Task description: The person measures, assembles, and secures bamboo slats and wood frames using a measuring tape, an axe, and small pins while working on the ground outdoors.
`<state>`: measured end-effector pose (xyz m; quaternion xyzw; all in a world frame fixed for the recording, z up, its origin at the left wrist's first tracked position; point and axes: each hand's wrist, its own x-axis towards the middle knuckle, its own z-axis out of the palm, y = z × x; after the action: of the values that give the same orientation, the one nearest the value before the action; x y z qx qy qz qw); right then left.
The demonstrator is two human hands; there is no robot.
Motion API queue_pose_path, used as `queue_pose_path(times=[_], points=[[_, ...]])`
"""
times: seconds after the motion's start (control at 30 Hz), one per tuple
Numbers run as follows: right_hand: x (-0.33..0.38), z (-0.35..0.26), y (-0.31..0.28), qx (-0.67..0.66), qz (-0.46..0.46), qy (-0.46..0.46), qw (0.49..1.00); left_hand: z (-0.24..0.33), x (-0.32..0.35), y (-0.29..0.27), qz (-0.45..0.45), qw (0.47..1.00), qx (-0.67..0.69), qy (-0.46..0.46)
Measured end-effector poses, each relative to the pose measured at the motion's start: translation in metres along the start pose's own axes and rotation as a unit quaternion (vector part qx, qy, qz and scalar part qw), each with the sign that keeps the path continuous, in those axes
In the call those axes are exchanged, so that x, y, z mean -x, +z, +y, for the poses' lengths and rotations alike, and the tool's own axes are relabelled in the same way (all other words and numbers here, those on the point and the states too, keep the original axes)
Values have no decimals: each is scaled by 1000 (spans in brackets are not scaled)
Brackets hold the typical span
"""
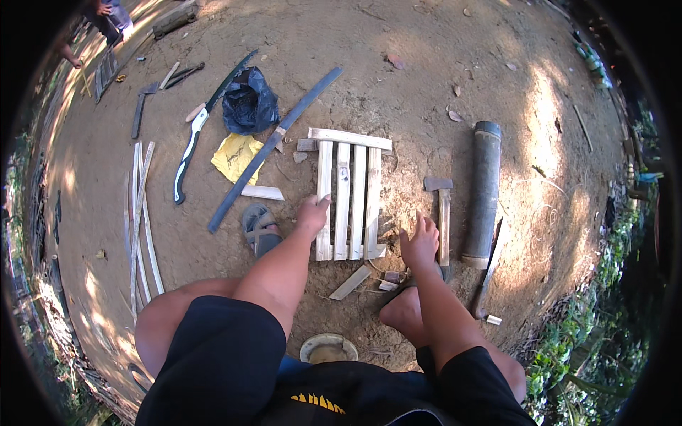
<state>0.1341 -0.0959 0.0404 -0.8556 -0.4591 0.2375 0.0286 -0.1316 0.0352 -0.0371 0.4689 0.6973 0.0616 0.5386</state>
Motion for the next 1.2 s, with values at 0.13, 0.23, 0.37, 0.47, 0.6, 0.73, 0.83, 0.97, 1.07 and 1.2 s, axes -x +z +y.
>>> queue_pose_path(times=[0.13,0.23,0.37,0.47,0.6,0.73,0.83,0.97,1.07,1.2], points=[[18,-15,-6,-93,-5,-30,995,32,35,-2,-30,977,212,2],[35,-20,-37,-128,6,-117,985,60,65,-13,-49,948,315,3],[68,-29,-113,-58,17,-297,953,85,90,-36,-85,909,407,-20],[89,-37,-164,-10,10,-366,930,106,107,-51,-55,882,464,-62],[107,-40,-213,47,124,-443,886,127,142,-65,-61,844,527,-76],[132,-59,-269,-22,197,-499,843,133,188,-91,-150,846,511,10],[162,-71,-321,-60,210,-454,864,158,259,-120,-210,860,462,55],[209,-111,-406,-127,140,-375,908,176,295,-157,-20,926,298,229],[219,-114,-455,-110,174,-353,913,186,328,-156,117,846,182,488],[207,-108,-482,-254,126,-330,900,190,385,-141,-149,878,177,419]])
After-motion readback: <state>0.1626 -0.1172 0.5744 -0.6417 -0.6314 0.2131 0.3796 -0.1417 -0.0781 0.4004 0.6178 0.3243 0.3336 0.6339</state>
